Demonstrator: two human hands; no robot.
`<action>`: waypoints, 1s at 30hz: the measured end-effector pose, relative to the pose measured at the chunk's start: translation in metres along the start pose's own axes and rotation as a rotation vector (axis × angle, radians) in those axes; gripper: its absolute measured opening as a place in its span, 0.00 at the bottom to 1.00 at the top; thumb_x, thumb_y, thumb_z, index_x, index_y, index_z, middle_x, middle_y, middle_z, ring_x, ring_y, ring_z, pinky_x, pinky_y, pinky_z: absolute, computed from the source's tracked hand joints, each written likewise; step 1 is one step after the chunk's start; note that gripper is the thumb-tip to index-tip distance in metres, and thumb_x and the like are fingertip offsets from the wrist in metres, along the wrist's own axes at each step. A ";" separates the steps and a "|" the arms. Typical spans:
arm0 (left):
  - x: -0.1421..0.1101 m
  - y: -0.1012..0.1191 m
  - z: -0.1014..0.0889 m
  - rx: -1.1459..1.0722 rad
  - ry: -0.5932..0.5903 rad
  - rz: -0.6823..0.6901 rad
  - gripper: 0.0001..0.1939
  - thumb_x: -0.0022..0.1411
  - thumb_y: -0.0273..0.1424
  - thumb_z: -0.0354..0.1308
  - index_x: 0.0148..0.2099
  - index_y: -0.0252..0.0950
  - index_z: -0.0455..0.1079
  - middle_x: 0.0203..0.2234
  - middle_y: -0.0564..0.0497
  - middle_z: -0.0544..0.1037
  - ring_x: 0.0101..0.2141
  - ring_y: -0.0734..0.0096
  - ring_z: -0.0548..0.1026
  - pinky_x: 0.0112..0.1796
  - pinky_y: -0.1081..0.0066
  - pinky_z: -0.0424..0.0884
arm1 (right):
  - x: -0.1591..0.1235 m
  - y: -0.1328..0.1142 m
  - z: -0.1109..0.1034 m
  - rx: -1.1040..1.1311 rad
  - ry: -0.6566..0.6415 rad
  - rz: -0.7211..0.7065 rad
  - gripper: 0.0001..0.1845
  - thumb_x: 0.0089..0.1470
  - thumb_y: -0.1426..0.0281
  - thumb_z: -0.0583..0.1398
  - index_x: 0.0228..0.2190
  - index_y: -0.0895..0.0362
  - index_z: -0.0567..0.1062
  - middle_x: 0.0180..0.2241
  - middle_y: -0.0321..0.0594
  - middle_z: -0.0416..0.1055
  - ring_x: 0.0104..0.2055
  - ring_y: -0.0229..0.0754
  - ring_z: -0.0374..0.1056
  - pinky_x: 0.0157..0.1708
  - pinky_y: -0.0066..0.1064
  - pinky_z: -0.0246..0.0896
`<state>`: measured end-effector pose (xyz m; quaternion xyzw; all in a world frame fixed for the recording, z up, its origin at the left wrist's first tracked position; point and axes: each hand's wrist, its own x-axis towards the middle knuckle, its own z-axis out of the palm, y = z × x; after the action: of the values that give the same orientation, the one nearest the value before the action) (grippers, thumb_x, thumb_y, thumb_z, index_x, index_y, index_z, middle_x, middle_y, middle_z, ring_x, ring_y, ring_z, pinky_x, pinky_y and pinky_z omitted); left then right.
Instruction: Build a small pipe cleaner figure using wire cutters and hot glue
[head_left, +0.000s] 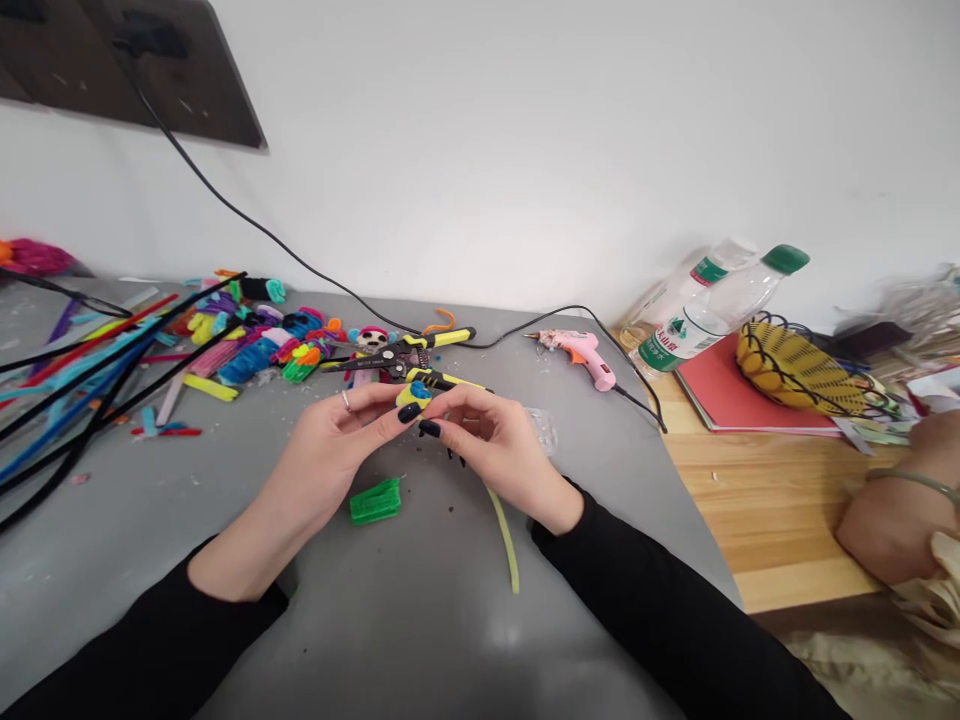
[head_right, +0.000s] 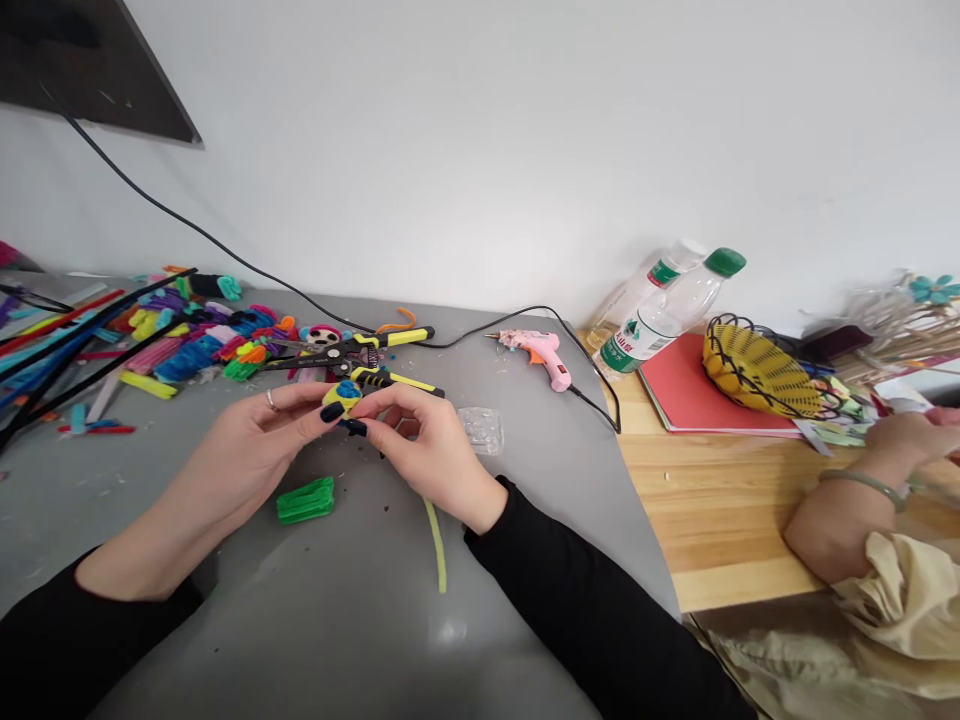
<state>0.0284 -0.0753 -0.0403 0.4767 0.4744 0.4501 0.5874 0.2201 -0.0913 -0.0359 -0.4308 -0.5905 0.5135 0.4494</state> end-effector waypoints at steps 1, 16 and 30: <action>0.000 0.000 0.000 0.019 0.010 0.017 0.26 0.46 0.54 0.79 0.42 0.42 0.86 0.44 0.43 0.87 0.51 0.47 0.81 0.55 0.51 0.76 | 0.000 0.000 0.000 -0.024 0.001 -0.012 0.05 0.59 0.66 0.64 0.37 0.53 0.80 0.40 0.38 0.79 0.37 0.38 0.72 0.37 0.31 0.67; 0.000 0.004 0.006 -0.003 0.059 0.018 0.25 0.43 0.50 0.80 0.38 0.41 0.81 0.38 0.46 0.85 0.43 0.56 0.81 0.45 0.62 0.79 | -0.001 -0.001 0.001 -0.093 0.035 -0.062 0.04 0.59 0.69 0.62 0.36 0.54 0.79 0.37 0.37 0.78 0.31 0.36 0.67 0.33 0.31 0.62; 0.002 0.002 0.004 -0.205 0.055 -0.063 0.19 0.48 0.45 0.80 0.37 0.41 0.83 0.38 0.48 0.84 0.37 0.63 0.79 0.39 0.66 0.77 | 0.000 -0.005 -0.002 -0.109 0.059 -0.064 0.04 0.58 0.67 0.63 0.36 0.53 0.78 0.34 0.36 0.77 0.31 0.36 0.68 0.32 0.30 0.63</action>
<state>0.0327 -0.0741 -0.0386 0.3863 0.4565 0.4905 0.6339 0.2216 -0.0917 -0.0312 -0.4507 -0.6176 0.4529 0.4586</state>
